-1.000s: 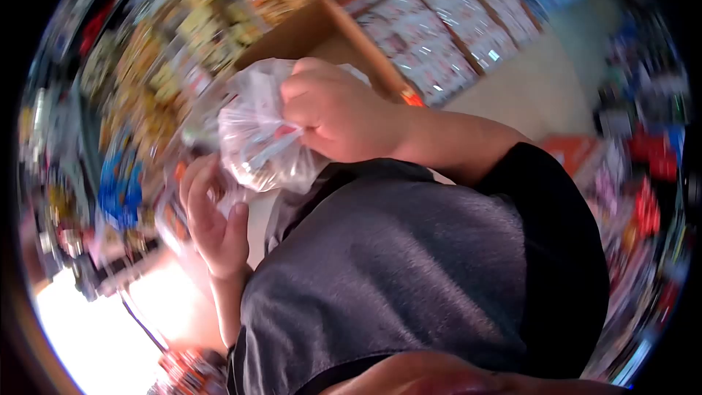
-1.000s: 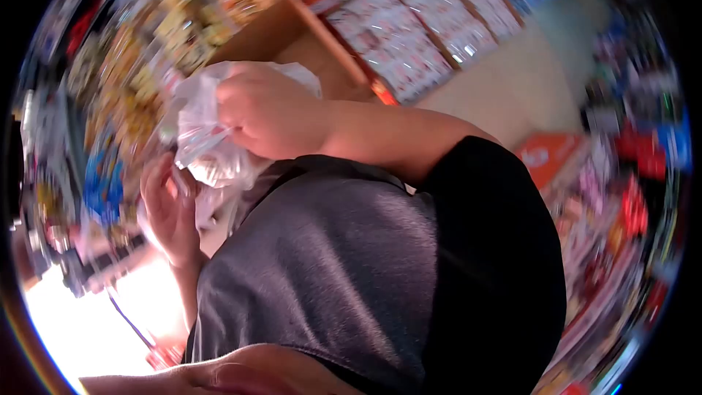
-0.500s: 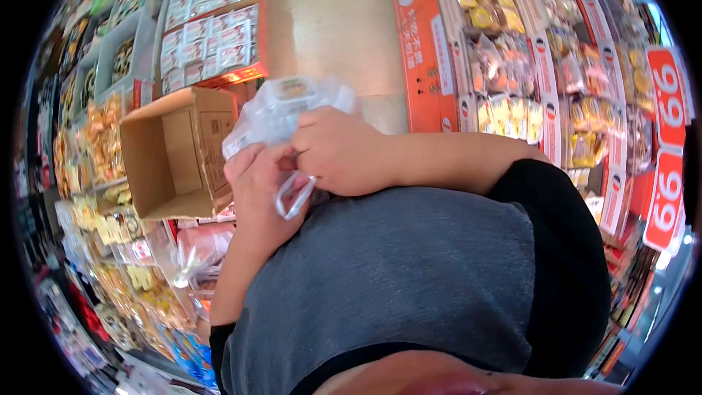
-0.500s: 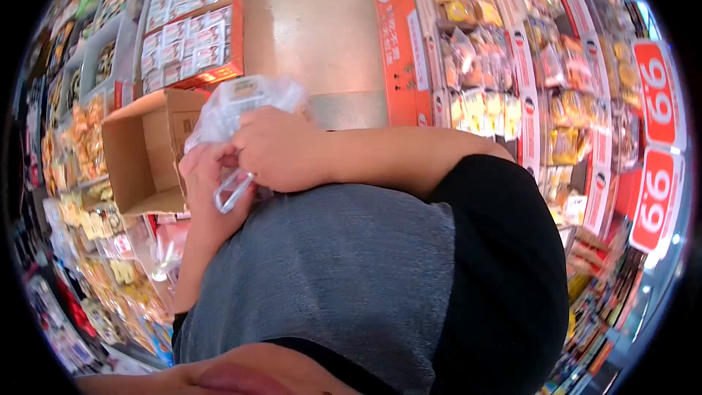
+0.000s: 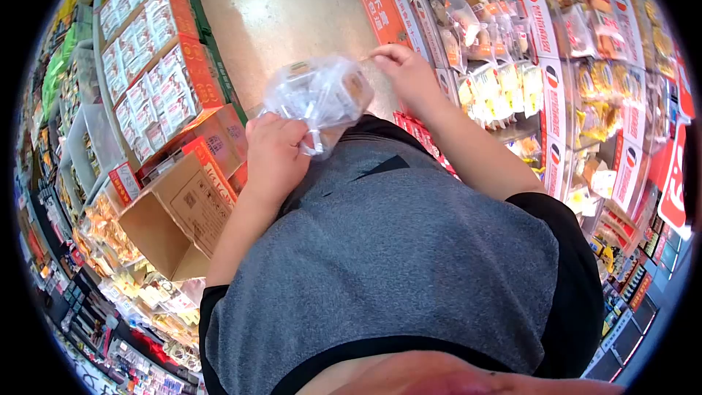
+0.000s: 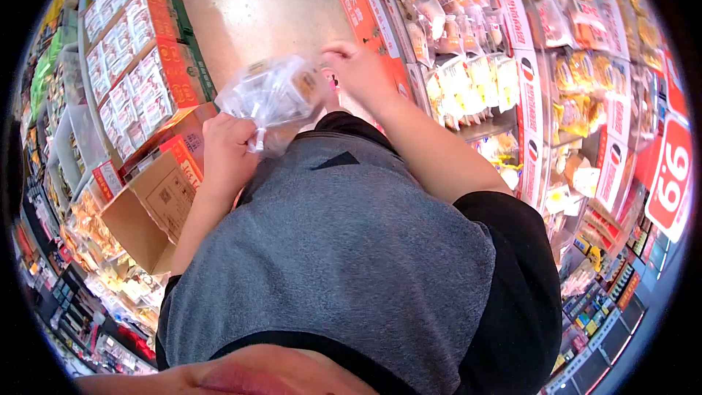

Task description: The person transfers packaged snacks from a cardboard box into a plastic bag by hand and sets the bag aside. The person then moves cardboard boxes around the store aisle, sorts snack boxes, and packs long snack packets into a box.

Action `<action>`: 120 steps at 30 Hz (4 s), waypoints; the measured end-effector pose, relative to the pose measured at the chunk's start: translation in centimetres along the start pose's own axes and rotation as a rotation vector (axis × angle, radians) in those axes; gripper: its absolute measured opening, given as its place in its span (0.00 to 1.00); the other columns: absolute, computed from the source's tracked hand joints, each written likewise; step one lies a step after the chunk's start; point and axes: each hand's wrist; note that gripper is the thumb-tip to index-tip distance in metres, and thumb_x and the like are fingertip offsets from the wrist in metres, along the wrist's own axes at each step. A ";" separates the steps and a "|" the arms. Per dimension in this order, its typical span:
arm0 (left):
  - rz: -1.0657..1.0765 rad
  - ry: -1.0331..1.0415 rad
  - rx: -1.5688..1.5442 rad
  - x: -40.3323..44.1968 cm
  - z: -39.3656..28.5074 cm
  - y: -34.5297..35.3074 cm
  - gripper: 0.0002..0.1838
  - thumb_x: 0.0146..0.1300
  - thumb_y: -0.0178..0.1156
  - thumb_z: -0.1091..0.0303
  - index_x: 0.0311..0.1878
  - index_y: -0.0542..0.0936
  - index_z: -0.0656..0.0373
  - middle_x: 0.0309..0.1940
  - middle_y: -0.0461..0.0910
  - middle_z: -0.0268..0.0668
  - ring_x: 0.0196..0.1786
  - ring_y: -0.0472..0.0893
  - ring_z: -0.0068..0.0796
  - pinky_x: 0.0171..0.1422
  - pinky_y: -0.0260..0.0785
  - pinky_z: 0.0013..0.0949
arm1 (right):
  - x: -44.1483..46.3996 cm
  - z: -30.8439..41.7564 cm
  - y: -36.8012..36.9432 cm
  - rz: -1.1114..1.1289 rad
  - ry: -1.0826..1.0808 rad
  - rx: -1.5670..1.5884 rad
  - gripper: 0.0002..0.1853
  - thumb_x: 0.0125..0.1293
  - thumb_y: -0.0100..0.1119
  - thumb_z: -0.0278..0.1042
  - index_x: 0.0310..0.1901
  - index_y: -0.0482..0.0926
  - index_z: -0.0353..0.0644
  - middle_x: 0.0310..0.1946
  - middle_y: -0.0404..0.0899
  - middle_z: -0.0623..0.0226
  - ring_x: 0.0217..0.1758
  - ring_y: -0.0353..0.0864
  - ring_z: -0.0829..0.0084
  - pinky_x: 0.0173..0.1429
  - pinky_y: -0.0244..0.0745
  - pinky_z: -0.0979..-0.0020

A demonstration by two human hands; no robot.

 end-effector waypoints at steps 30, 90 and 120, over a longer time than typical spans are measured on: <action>0.502 -0.400 -0.081 7.3 24.0 18.2 0.15 0.46 0.69 0.70 0.17 0.71 0.59 0.18 0.73 0.42 0.28 0.73 0.46 0.35 0.61 0.45 | 29.8 -44.6 -2.2 -1.081 0.704 1.187 0.10 0.70 0.55 0.36 0.43 0.75 0.36 0.37 0.76 0.61 0.41 0.75 0.66 0.51 0.76 0.65; 0.529 -0.961 -0.548 -1.6 25.6 32.3 0.17 0.57 0.64 0.69 0.49 0.81 0.63 0.46 0.82 0.48 0.51 0.81 0.47 0.59 0.73 0.41 | 41.7 -41.3 -0.7 -0.075 0.474 -1.033 0.15 0.62 0.54 0.34 0.48 0.80 0.38 0.47 0.82 0.48 0.52 0.81 0.51 0.57 0.75 0.58; 0.351 -1.181 -0.865 -4.9 25.0 33.3 0.16 0.62 0.61 0.67 0.51 0.79 0.66 0.44 0.83 0.47 0.48 0.82 0.40 0.55 0.74 0.36 | 63.8 -16.1 8.7 -0.521 -0.489 -1.208 0.38 0.60 0.57 0.64 0.59 0.74 0.36 0.52 0.78 0.44 0.54 0.78 0.46 0.60 0.71 0.49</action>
Point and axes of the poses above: each hand's wrist, its own x-axis towards the middle knuckle, its own y-axis out of the palm, z = x × y
